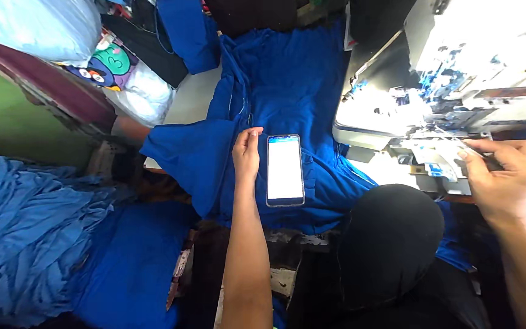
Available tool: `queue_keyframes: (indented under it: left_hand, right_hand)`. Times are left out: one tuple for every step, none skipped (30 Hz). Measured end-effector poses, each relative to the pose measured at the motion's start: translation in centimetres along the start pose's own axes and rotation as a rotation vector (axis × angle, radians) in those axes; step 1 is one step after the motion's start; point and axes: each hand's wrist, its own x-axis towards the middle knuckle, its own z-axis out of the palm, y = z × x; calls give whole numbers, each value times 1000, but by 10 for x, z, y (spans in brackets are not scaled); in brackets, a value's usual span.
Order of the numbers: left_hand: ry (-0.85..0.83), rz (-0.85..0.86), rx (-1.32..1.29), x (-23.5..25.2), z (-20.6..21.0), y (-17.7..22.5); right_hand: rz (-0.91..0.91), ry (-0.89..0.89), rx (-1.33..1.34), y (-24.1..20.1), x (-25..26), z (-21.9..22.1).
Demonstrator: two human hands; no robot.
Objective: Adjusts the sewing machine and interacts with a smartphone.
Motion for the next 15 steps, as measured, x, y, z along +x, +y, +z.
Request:
queue_keyframes:
  left_hand:
    - [-1,5,-2,0,0,0]
    - [-1,5,-4,0,0,0]
    - [-2,7,-6,0,0,-1]
    - [-3,11,-9,0,0,-2]
    - [-2,16,-12,0,0,-2]
    - [-2,17,-18,0,0,-2]
    - [-3,14,-26,0,0,-2]
    - [-2,8,-35,0,0,-2]
    - [2,3,-40,-1,0,-1]
    - [5,-2,-44,-1,0,0]
    - [7,-5,-45,-1,0,0]
    - [8,-12,-45,-1,0,0]
    - [6,-18,-42,-1,0,1]
    - [0,-20,-41,-1,-1,1]
    - [-9,-17,-40,-1,-1,1]
  right_hand:
    - [1,5,-2,0,0,-1]
    - [1,7,-5,0,0,-2]
    - [2,6,-6,0,0,-4]
    - [4,3,-4,1,-1,-5]
    - [9,0,-2,2,-2,-5]
    - [15,-4,2,2,-3,-6]
    - [20,-7,4,2,-4,-7]
    - [24,-9,8,3,-5,-7]
    - [30,-8,13,3,-7,-8]
    - [32,-7,21,3,-8,-9]
    - [34,-10,29,3,-9,-9]
    - [36,-14,37,3,-10,-9]
    - [36,-17,44,3,-11,-9]
    - [31,-17,51,4,-13,-8]
    - [24,-18,59,5,-15,-7]
